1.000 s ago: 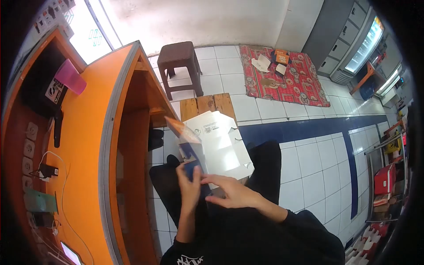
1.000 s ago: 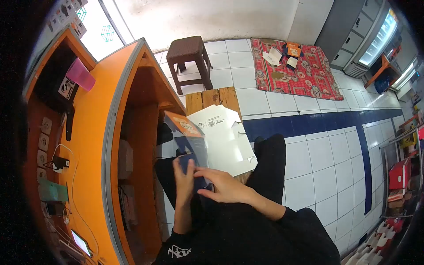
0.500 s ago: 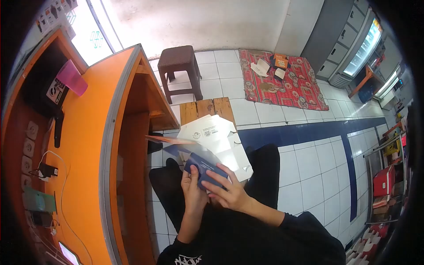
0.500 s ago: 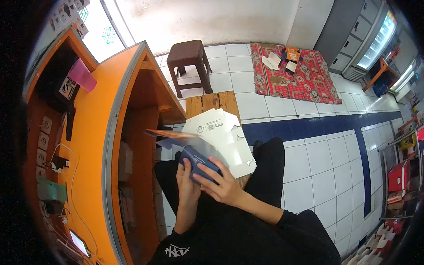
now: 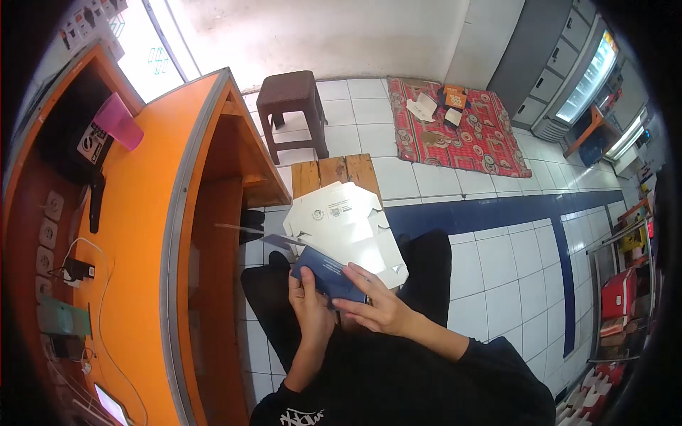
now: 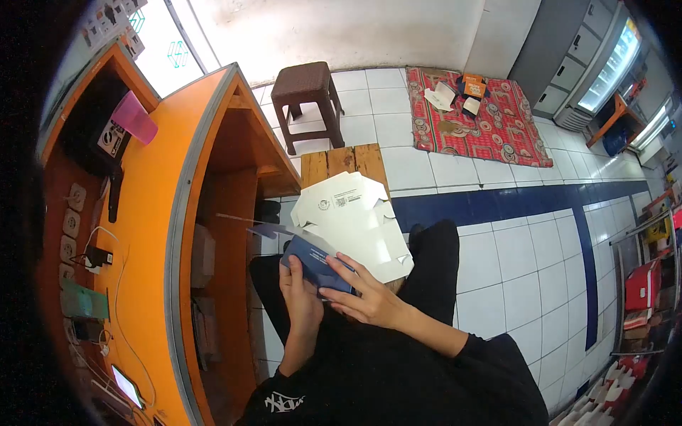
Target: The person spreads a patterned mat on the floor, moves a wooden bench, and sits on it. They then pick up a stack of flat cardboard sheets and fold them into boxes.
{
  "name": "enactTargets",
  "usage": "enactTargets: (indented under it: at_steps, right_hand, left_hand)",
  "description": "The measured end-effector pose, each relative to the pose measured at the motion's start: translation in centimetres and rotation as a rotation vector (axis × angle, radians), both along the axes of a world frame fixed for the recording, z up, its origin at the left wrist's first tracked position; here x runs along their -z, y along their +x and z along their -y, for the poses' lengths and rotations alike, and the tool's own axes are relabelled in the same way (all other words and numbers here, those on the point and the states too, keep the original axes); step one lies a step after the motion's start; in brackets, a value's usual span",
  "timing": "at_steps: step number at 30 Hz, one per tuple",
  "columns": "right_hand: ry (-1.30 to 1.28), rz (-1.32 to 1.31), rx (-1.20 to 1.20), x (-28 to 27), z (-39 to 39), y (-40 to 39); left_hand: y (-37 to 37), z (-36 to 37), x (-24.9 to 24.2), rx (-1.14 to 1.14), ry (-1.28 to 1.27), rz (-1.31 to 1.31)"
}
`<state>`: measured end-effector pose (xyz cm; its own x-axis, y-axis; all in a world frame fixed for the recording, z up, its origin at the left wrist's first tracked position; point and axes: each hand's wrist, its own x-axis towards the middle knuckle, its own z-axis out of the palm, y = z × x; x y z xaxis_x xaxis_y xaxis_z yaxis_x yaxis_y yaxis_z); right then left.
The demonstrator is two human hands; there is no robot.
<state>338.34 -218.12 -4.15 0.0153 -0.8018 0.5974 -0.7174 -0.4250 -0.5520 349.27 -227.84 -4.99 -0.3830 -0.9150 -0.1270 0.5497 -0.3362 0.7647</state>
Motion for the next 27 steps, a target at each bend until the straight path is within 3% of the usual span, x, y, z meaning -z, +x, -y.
enactTargets:
  at_steps: [6, 7, 9, 11, 12, 14, 16, 18, 20, 22, 24, 26, 27]
  right_hand:
    - [-0.041, 0.045, 0.24, 0.4, 0.8, 0.6]
    - [-0.016, -0.043, 0.237, 0.4, 0.8, 0.7]
    - [0.012, -0.132, 0.235, 0.2, 0.6, 0.8]
    - [0.127, 0.182, 0.125, -0.2, 0.4, 1.0]
    - [0.129, 0.182, 0.121, -0.4, 0.3, 0.7]
    - [0.31, 0.53, -0.016, -0.7, -0.1, -0.6]
    - [0.288, 0.507, 0.039, 0.1, -0.1, -2.0]
    - [0.342, 0.483, 0.108, 0.6, -0.1, -2.9]
    - [0.339, 0.538, 0.117, -0.1, 0.0, -3.0]
    - [0.558, 0.439, 0.091, -0.6, -0.4, -3.4]
    - [0.596, 0.35, 0.063, -0.2, -0.5, -3.6]
    - [0.495, 0.104, -0.088, -0.2, -0.4, -3.8]
    - [0.605, 0.062, -0.085, -0.8, -0.5, -3.7]
  left_hand:
    - [-0.2, -2.0, 0.5, 0.02, 0.146, -0.112]
    - [-0.2, -1.9, 0.6, 0.021, 0.147, -0.11]
    - [-0.4, -1.9, 0.8, 0.004, -0.075, 0.083]
    - [0.6, -1.2, 1.2, 0.077, -0.161, 0.178]
    - [1.3, -0.8, 1.3, 0.155, -0.246, 0.275]
    - [2.4, -0.4, 0.9, 0.214, -0.266, 0.287]
    - [3.8, -0.7, 1.1, 0.587, -0.298, 0.404]
    - [4.7, -1.3, 2.2, 0.628, -0.263, 0.399]
    - [5.3, -1.5, 2.5, 0.885, -0.106, 0.404]
    - [5.5, -2.4, 3.0, 0.926, -0.036, 0.329]
    - [5.9, -3.0, 4.9, 1.009, 0.184, 0.257]
    - [5.9, -3.5, 5.0, 1.006, 0.196, 0.269]
    - [5.9, -3.7, 5.3, 1.014, 0.208, 0.273]
